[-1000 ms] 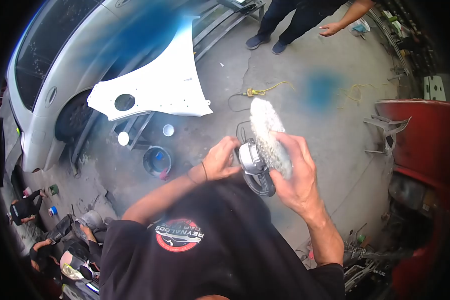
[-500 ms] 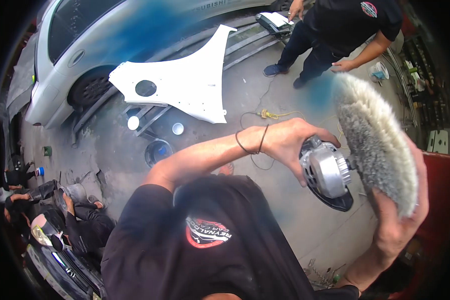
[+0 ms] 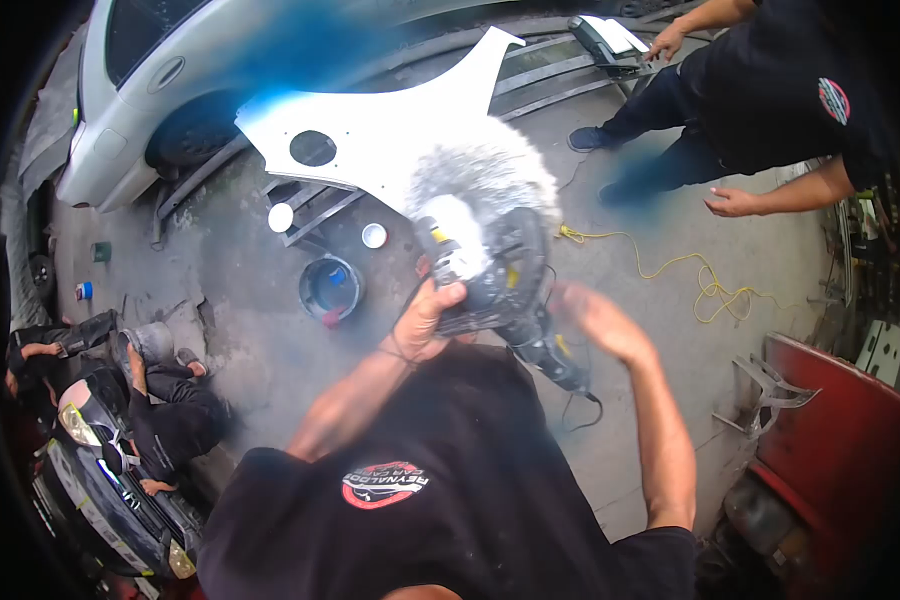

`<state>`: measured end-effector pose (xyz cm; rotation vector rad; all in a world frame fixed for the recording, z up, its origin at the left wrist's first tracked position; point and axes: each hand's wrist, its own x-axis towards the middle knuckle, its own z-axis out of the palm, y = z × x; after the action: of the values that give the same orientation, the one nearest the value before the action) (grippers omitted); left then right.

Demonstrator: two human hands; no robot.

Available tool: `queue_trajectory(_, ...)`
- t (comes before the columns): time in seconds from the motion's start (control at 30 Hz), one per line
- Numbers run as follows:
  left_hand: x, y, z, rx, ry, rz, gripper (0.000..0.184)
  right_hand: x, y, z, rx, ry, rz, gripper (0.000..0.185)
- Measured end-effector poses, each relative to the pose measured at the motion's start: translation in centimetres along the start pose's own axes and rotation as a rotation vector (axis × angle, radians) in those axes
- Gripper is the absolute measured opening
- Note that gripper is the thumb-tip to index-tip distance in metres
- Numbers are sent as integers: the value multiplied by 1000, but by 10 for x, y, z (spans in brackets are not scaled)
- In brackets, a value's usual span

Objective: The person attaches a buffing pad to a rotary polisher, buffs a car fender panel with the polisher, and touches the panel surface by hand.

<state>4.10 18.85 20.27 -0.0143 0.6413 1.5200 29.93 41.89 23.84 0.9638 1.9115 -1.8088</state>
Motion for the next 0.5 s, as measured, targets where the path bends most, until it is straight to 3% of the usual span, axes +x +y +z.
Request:
queue_trajectory(0.03, 1, 3, -33, -5, 69, 51, 74, 10, 14, 31, -48, -58, 114, 81)
queue_trajectory(0.1, -6, 19, -78, -40, 191, 60, 80, 36, 33, 93, -156, -10, -68, 93)
queue_trajectory(0.17, -14, 17, -134, -90, 300, 66, 87, 74, -46, 117, -393, -88, 262, 100)
queue_trajectory(0.33, -26, 30, -161, -294, 616, 156, 95, 175, -48, 137, -456, -40, 98, 79)
queue_trajectory(0.5, 11, 69, -143, -304, 696, 265, 97, 228, -72, 109, -634, 43, -26, 54)
